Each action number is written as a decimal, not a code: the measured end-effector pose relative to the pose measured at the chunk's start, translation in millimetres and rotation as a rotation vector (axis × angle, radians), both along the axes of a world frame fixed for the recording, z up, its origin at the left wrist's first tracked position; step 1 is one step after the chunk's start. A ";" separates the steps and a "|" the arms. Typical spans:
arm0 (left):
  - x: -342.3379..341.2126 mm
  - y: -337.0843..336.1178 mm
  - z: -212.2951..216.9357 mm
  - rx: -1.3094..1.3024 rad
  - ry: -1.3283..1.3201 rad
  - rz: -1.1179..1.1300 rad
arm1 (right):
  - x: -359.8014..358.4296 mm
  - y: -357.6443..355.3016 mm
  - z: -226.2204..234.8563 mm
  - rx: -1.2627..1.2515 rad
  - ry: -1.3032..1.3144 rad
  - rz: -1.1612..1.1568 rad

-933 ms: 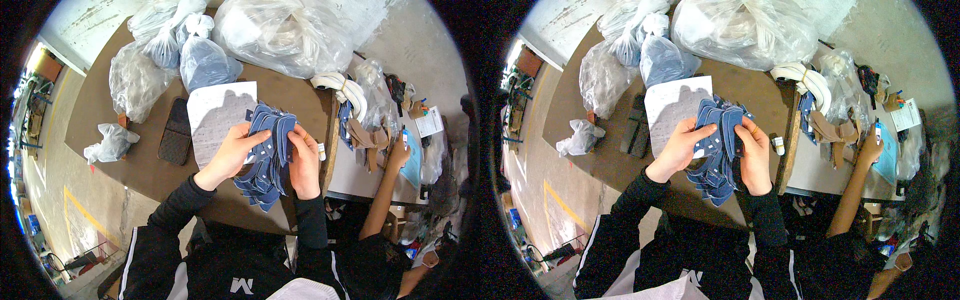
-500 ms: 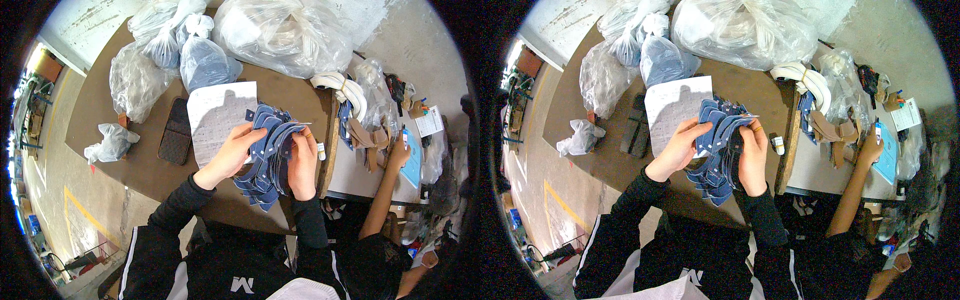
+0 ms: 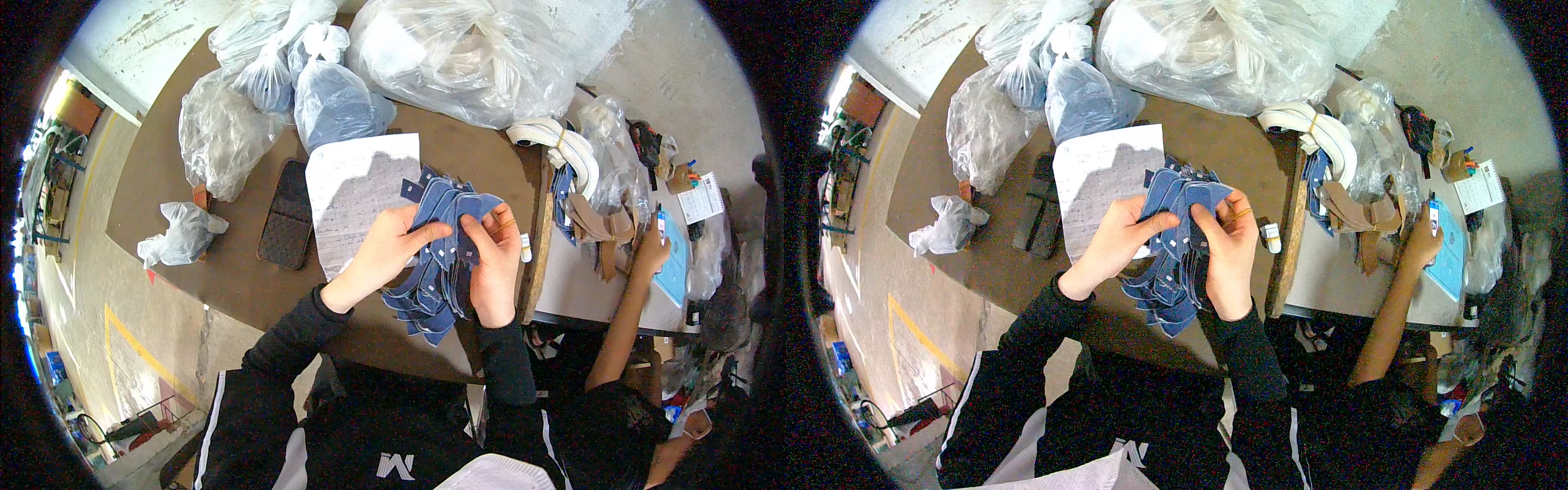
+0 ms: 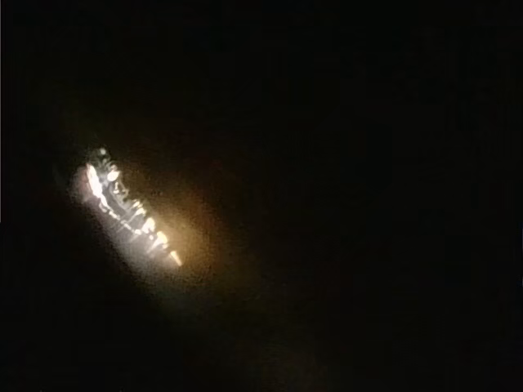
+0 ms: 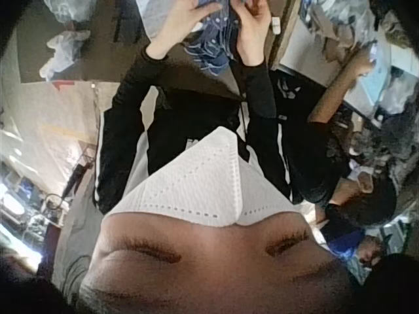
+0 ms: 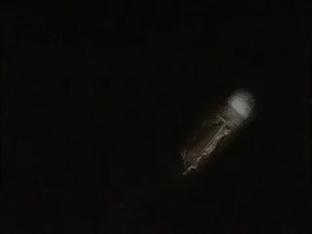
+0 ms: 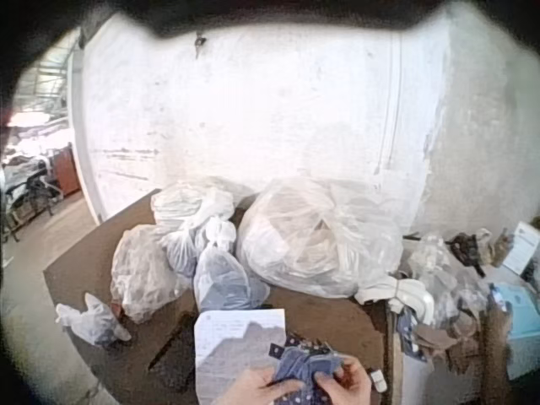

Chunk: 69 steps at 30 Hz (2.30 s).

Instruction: The person unpacks blue and white curved fabric pieces from a plastic bag, separates them by color, and stacks them on a table. The person repeatedly picks up, aligns, and places the pieces into neat piles while another person works nearby.

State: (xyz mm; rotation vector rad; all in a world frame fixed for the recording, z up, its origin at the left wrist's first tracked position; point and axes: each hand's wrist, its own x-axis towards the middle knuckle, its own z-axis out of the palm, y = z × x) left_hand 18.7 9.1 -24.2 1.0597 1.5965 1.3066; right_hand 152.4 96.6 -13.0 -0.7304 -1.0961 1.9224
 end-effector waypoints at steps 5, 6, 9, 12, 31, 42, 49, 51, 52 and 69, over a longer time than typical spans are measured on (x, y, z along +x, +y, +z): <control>6.6 1.8 7.0 0.062 -0.548 0.061 | 6.0 6.9 4.3 -0.064 0.080 -0.027; 8.2 2.7 8.0 0.093 -0.593 0.073 | 5.8 5.5 5.2 -0.057 0.063 0.009; 2.8 -1.6 6.4 -0.082 -0.111 -0.012 | 1.1 -3.8 13.1 0.017 -0.002 0.071; 13.1 -3.2 4.8 -0.026 0.099 -0.088 | -1.7 -7.0 -7.1 0.472 -0.368 0.105; -18.1 2.1 -13.1 0.127 0.025 0.151 | 8.4 102.4 -36.4 1.603 -1.298 -0.043; -14.8 3.0 -6.5 0.079 0.223 0.105 | -4.1 129.9 -41.7 1.360 -1.339 -0.110; -3.0 -0.7 -4.1 0.079 0.493 -0.014 | 31.4 76.3 1.5 1.011 -0.913 0.067; 3.9 1.8 -7.2 0.086 0.431 -0.051 | 46.6 58.5 -11.9 0.965 -0.886 0.179; 5.9 1.9 -8.8 0.084 0.404 -0.071 | 48.2 49.4 -16.4 0.980 -0.864 0.225; 4.9 -1.4 -5.9 -0.015 0.389 -0.139 | 54.1 12.0 -21.4 0.103 -0.246 0.030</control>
